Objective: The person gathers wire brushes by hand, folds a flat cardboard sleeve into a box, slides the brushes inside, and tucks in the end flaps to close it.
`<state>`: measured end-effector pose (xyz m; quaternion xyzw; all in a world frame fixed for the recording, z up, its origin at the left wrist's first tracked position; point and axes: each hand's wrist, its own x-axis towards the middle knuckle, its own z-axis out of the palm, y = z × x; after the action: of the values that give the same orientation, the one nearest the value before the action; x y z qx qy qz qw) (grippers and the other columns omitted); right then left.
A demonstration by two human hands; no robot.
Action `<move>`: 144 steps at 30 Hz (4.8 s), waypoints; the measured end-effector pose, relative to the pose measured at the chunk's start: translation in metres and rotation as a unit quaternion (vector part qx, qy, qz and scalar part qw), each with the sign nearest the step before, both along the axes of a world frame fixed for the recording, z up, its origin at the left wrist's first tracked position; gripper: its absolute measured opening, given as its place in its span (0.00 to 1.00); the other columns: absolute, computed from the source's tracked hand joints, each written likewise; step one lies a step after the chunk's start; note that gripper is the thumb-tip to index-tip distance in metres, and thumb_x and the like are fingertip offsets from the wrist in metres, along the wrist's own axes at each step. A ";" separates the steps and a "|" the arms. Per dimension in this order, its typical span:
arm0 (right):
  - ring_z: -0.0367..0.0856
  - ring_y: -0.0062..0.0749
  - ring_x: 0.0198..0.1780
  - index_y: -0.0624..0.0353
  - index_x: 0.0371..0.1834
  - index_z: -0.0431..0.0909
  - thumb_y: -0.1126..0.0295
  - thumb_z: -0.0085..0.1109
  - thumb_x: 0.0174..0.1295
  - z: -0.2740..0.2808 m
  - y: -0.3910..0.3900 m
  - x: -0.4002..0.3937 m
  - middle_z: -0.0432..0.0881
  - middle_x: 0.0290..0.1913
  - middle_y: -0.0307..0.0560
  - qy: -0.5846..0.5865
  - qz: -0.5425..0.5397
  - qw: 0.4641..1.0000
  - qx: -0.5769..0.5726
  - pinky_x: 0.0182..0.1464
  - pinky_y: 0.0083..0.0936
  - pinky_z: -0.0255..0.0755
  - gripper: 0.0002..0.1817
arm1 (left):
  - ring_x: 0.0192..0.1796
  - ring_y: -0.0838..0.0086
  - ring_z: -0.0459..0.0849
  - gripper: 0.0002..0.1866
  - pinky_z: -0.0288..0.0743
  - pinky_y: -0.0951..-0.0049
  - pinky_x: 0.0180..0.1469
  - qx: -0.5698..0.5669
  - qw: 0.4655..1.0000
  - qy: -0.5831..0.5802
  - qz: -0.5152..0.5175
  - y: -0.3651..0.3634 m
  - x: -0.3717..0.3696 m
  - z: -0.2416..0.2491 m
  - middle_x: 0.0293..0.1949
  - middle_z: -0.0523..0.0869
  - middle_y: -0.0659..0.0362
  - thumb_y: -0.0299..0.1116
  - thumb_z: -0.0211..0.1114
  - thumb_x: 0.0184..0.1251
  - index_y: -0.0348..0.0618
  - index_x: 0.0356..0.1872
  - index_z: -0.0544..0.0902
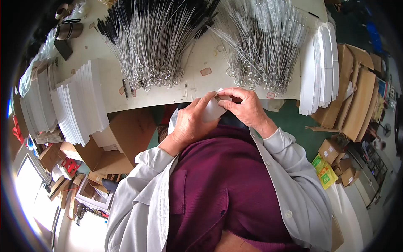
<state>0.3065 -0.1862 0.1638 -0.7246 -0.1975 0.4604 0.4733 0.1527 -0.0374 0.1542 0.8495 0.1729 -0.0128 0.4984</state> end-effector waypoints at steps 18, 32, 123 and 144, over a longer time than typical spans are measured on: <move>0.85 0.46 0.36 0.64 0.38 0.86 0.70 0.68 0.68 0.003 -0.002 0.007 0.86 0.38 0.54 -0.145 0.109 0.982 0.042 0.40 0.33 0.78 0.07 | 0.44 0.47 0.91 0.42 0.87 0.53 0.44 -0.030 0.999 0.009 -0.008 0.002 -0.001 0.000 0.46 0.88 0.45 0.34 0.80 0.51 0.52 0.71 0.73; 0.85 0.25 0.32 0.63 0.40 0.84 0.74 0.72 0.65 -0.003 0.004 -0.011 0.88 0.35 0.44 -0.106 -0.030 0.993 -0.031 0.38 0.27 0.79 0.06 | 0.43 0.48 0.90 0.43 0.87 0.52 0.43 -0.020 1.000 0.017 -0.016 0.001 0.003 -0.001 0.44 0.88 0.46 0.34 0.80 0.50 0.53 0.72 0.73; 0.80 0.14 0.24 0.66 0.35 0.85 0.72 0.68 0.68 -0.007 0.013 -0.037 0.86 0.26 0.39 0.117 -0.229 0.966 0.002 0.26 0.17 0.73 0.07 | 0.44 0.51 0.93 0.34 0.89 0.59 0.47 -0.046 0.998 0.025 0.021 0.005 0.002 -0.006 0.43 0.91 0.43 0.31 0.81 0.53 0.38 0.63 0.78; 0.80 0.14 0.27 0.66 0.34 0.86 0.72 0.68 0.69 -0.008 0.013 -0.025 0.86 0.27 0.39 0.044 -0.123 0.991 -0.017 0.29 0.17 0.74 0.08 | 0.47 0.53 0.93 0.34 0.87 0.60 0.49 -0.080 0.993 0.075 0.043 0.011 0.005 -0.009 0.47 0.91 0.44 0.33 0.82 0.53 0.39 0.63 0.78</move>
<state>0.2818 -0.1729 0.1561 -0.7302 -0.0776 0.4333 0.5226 0.1575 -0.0261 0.1455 0.7956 0.2444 -0.0688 0.5501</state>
